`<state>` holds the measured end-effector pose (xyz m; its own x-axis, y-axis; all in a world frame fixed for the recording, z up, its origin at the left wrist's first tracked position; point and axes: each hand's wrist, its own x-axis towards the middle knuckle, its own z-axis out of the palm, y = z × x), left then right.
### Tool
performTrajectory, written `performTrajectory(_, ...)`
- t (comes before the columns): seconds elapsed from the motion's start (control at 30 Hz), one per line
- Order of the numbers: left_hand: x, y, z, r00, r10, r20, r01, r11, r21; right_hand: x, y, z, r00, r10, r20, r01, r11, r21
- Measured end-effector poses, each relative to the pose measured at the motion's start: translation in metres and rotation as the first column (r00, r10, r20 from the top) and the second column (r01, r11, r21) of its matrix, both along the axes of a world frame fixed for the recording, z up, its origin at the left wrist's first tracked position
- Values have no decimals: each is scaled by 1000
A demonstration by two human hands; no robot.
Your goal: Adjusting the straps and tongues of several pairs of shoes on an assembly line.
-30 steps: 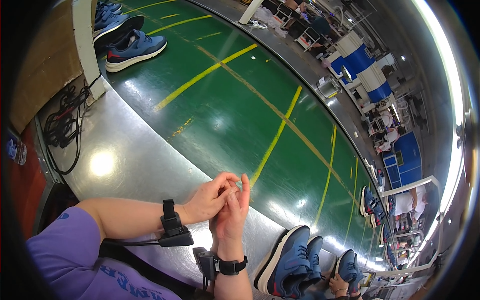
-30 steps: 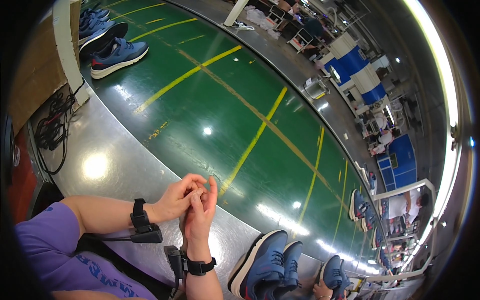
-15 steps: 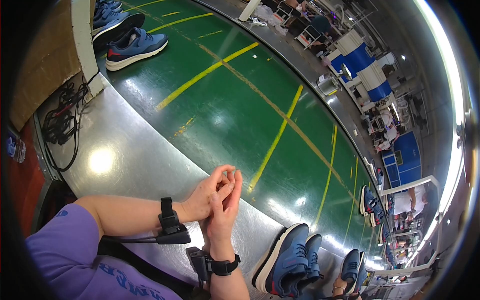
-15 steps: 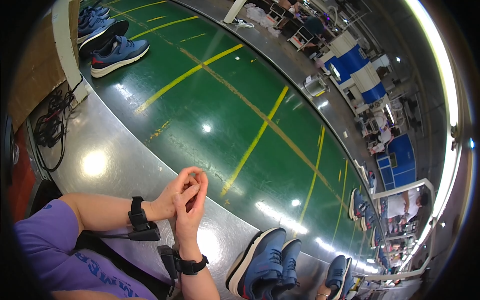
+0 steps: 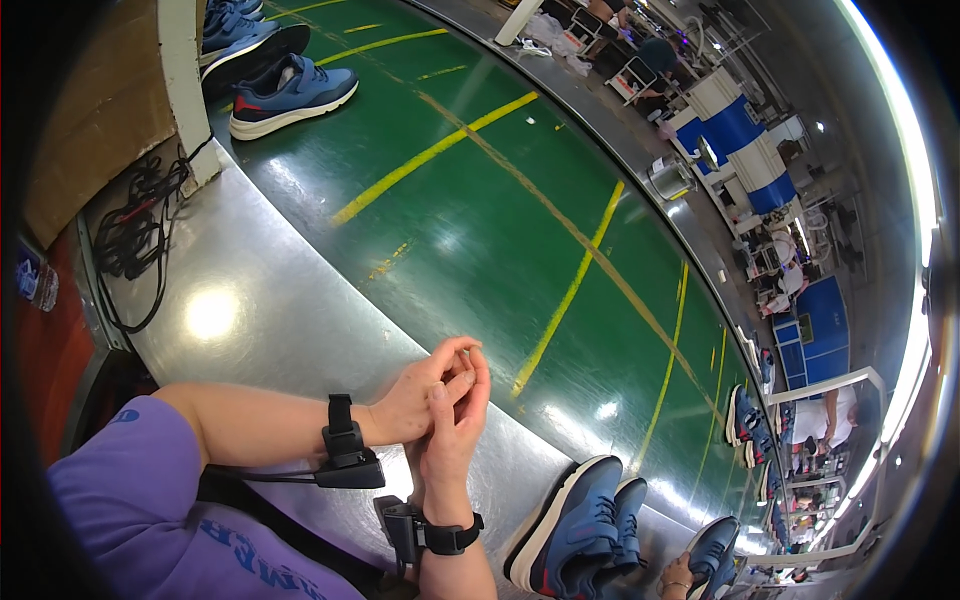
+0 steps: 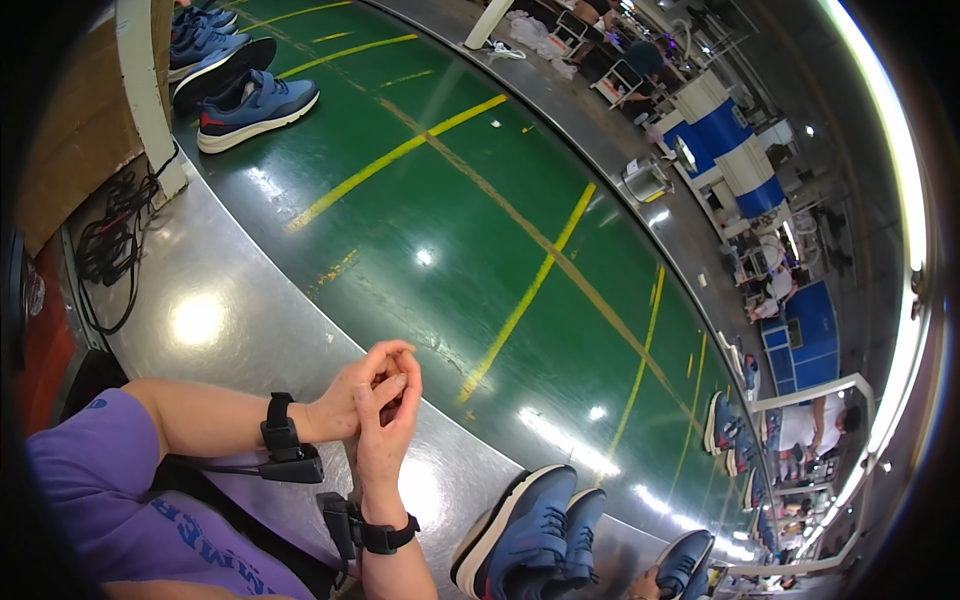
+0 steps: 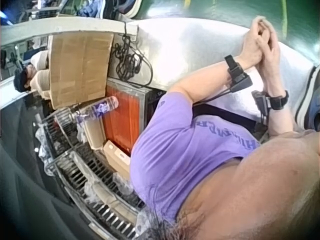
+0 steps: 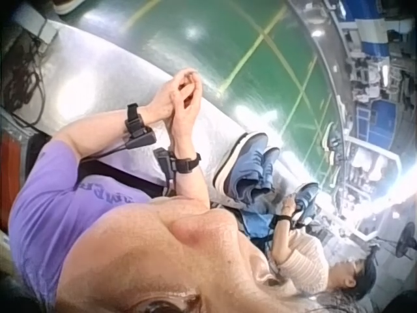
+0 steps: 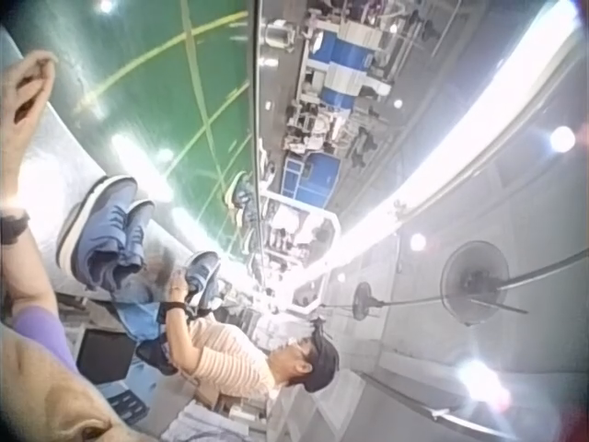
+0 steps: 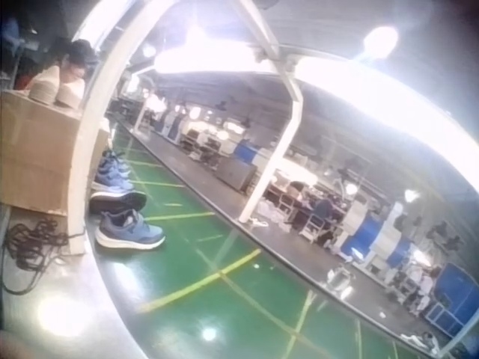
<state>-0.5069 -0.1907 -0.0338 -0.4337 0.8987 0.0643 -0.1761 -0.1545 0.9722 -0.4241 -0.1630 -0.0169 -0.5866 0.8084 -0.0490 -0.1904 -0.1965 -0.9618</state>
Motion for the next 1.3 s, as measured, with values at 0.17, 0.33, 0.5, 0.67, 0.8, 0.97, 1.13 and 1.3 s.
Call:
performTrajectory(0.17, -2, -2, -5, 997, -8, -82, 7, 1000, -11, -2, 0, -2, 999, -33, -34, 32, 999, -31)
performTrajectory(0.33, -5, -2, -4, 995, -13, -97, 13, 1000, -7, -3, 2, -9, 991, -42, -124, 30, 994, -101)
performTrajectory(0.5, -5, 2, -7, 997, 5, -71, -5, 1000, -5, -4, 6, -12, 990, -73, -123, 60, 992, -108)
performTrajectory(0.67, -8, 0, -10, 994, 22, -108, -20, 1000, 19, -6, 5, -14, 990, -49, -134, 37, 995, -94)
performTrajectory(0.8, -7, -1, -9, 995, 13, -100, -13, 1000, 7, -4, 5, -14, 995, -44, -88, 39, 998, -53)
performTrajectory(0.97, -8, -1, -11, 997, -12, -81, 11, 1000, -12, -6, 4, -13, 996, -39, -85, 36, 998, -44)
performTrajectory(1.13, -9, -1, -9, 997, 3, -80, -3, 1000, 7, -9, 3, -11, 996, -54, -71, 51, 998, -47)
performTrajectory(1.3, -11, -1, -10, 997, 2, -79, -2, 1000, -3, -11, 2, -11, 996, -55, -76, 50, 997, -61)
